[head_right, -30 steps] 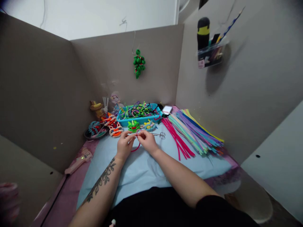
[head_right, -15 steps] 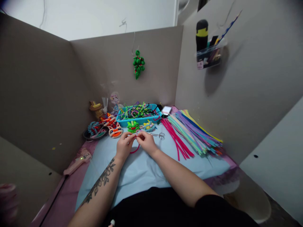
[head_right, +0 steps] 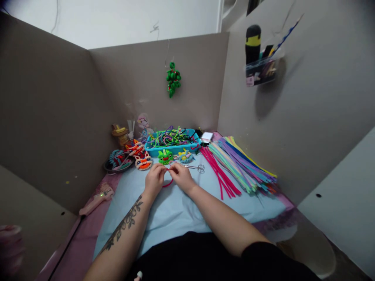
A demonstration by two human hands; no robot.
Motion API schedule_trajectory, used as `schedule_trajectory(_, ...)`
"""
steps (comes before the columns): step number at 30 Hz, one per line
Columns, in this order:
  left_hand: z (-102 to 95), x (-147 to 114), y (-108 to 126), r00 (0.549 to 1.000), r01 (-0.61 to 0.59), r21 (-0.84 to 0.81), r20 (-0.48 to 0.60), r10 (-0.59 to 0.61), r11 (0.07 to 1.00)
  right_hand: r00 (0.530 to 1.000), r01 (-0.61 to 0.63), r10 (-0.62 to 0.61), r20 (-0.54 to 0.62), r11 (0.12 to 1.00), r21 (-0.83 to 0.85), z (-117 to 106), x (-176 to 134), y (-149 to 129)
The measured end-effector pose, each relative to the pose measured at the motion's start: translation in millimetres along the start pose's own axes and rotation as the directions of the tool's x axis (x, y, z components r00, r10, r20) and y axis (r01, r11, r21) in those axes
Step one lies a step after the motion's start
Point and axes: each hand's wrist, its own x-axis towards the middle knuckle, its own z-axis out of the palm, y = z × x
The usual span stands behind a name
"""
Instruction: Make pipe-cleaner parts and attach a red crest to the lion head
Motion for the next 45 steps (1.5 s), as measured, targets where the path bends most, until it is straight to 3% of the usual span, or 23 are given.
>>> schedule_trajectory(8,4.9,5,-10,0.981,0.168,-0.200,0.132,-0.143,0.965,0.976,0.200,-0.186,0.112,0.971,-0.130,-11,6,9)
schedule_trajectory(15,7.5,3,-23,0.904,0.346,-0.351,0.373,-0.209,0.870,0.956,0.282,-0.261,0.137,0.946,-0.160,-13,8,5)
schedule_trajectory(18,6.1,2,-22,0.886,0.371,-0.377,0.418,-0.201,0.849,0.955,0.283,-0.265,0.134,0.947,-0.149,-13,8,3)
schedule_trajectory(22,5.4,3,-16,0.915,0.325,-0.383,0.357,-0.186,0.865,0.966,0.244,-0.229,0.120,0.962,-0.125,-14,7,3)
schedule_trajectory(27,3.0,4,-4,0.985,0.158,-0.270,0.116,-0.131,0.950,0.989,0.143,-0.138,0.054,0.985,-0.098,-19,9,8)
schedule_trajectory(31,0.1,0,4,1.000,0.010,-0.117,-0.015,-0.012,0.993,0.995,0.094,-0.091,0.040,0.993,-0.070,-18,10,8)
schedule_trajectory(38,0.3,-2,6,0.989,-0.118,0.055,-0.082,0.123,0.991,0.993,0.083,-0.080,0.085,0.996,-0.034,-13,6,1)
schedule_trajectory(45,-1.7,-2,8,0.986,-0.138,0.085,-0.080,0.145,0.987,0.989,0.114,-0.109,0.095,0.992,-0.050,-13,5,1)
